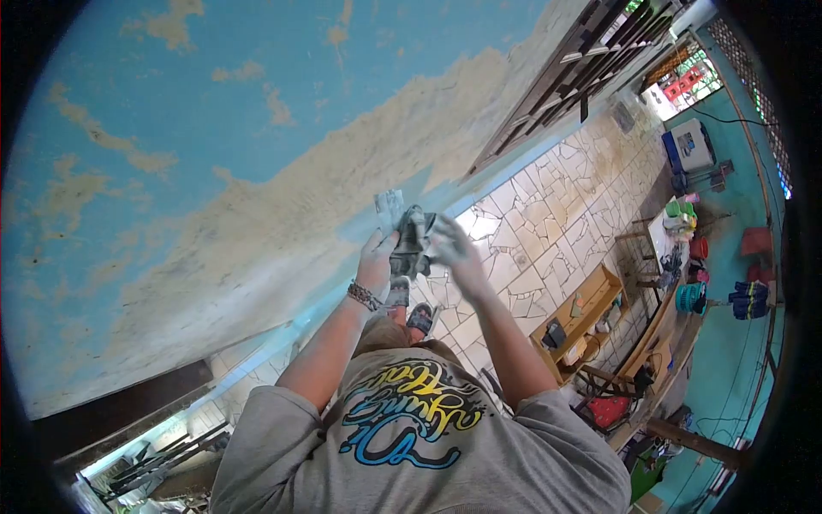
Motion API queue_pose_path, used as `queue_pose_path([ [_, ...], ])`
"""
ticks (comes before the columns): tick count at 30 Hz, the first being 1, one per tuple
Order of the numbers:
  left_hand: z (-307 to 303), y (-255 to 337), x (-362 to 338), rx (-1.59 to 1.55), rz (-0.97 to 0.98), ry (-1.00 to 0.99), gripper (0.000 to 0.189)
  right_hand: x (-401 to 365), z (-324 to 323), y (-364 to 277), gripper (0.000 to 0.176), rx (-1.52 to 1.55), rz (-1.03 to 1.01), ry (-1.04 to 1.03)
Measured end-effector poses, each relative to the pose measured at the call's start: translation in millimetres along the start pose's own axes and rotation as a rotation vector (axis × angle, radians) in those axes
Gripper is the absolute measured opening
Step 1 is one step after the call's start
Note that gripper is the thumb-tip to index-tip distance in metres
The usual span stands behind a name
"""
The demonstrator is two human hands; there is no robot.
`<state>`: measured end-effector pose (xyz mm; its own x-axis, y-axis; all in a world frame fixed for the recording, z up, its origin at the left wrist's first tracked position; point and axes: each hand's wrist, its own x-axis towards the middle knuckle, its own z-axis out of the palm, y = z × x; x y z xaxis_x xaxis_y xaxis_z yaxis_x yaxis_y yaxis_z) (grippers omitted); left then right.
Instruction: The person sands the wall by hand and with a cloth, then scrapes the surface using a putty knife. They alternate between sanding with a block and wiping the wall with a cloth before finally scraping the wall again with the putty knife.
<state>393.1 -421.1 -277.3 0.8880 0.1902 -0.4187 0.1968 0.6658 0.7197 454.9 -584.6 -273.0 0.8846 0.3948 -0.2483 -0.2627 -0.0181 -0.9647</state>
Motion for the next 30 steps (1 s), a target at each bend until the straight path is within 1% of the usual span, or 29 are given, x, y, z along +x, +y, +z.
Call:
queue_pose_path([
  [1,0,0,1,0.019,-0.022,-0.026,0.026,-8,9,3,0.072,-0.137,-0.007,-0.193],
  [2,1,0,1,0.036,-0.044,-0.053,0.026,-28,29,-28,0.071,-0.374,-0.160,-0.183],
  [4,6,6,-1,-0.073,-0.138,-0.055,0.028,-25,26,-2,0.047,-0.463,-0.210,-0.096],
  [6,3,17,-4,-0.179,-0.227,-0.050,0.030,-13,8,19,0.052,-0.422,-0.091,-0.045],
  [7,-11,6,6,-0.046,-0.162,0.038,0.033,-10,-5,25,0.054,-0.399,-0.029,-0.019],
  [8,-19,9,6,0.047,-0.147,0.039,0.034,-15,-9,5,0.043,-0.205,0.104,0.037],
  [10,-30,17,7,0.229,-0.107,0.038,0.034,-18,-32,-22,0.034,-0.445,-0.017,0.182],
  [11,-27,27,2,0.273,-0.144,0.031,0.031,-19,-45,-47,0.030,-0.482,-0.206,0.257],
  [12,-32,24,4,0.318,-0.093,0.005,0.029,-26,-59,-80,0.027,-0.515,-0.391,0.334],
  [13,-40,16,9,0.362,-0.046,-0.022,0.028,-42,-68,-127,0.025,-0.344,-0.436,0.340],
  [14,-43,8,11,0.404,-0.001,-0.053,0.027,-56,-75,-163,0.027,-0.228,-0.540,0.351],
  [15,-43,4,12,0.397,-0.011,-0.081,0.026,-64,-74,-174,0.029,-0.182,-0.642,0.357],
  [16,-41,0,16,0.388,-0.015,-0.111,0.025,-65,-67,-170,0.032,-0.198,-0.697,0.353],
  [17,-36,-3,18,0.377,-0.016,-0.139,0.024,-56,-57,-144,0.034,-0.300,-0.675,0.334],
  [18,-28,-2,17,0.376,-0.049,-0.176,0.025,-39,-46,-101,0.037,-0.459,-0.587,0.277],
  [20,-18,6,10,0.366,-0.106,-0.227,0.028,-2,-23,24,0.042,-0.826,-0.289,0.013],
  [21,-37,-6,4,0.526,-0.036,-0.131,0.028,5,-22,78,0.045,-0.941,-0.140,-0.088],
  [22,-65,-24,6,0.673,0.051,-0.017,0.028,4,-28,109,0.047,-0.970,-0.067,-0.115],
  [23,-92,-28,5,0.816,0.140,0.125,0.028,-6,-38,115,0.050,-0.949,-0.044,-0.099],
  [24,-111,-20,-9,0.758,-0.031,0.228,0.029,-14,-45,108,0.045,-0.939,-0.059,-0.056],
  [25,-131,-15,-36,0.692,-0.228,0.308,0.031,-43,-52,100,0.041,-0.926,-0.035,-0.005],
  [26,-151,-10,-63,0.620,-0.421,0.394,0.032,-54,-54,91,0.037,-0.913,-0.032,0.048],
  [27,-183,-20,-81,0.494,-0.445,0.462,0.031,-44,-47,83,0.036,-0.772,-0.242,0.058],
  [28,-216,-30,-102,0.363,-0.401,0.523,0.029,-27,-35,69,0.035,-0.616,-0.446,0.069],
  [29,-250,-41,-124,0.197,-0.317,0.574,0.028,-19,-19,30,0.034,-0.662,-0.450,0.088],
  [30,-275,-45,-148,0.183,-0.239,0.619,0.028,-18,-2,-19,0.033,-0.714,-0.450,0.104],
])
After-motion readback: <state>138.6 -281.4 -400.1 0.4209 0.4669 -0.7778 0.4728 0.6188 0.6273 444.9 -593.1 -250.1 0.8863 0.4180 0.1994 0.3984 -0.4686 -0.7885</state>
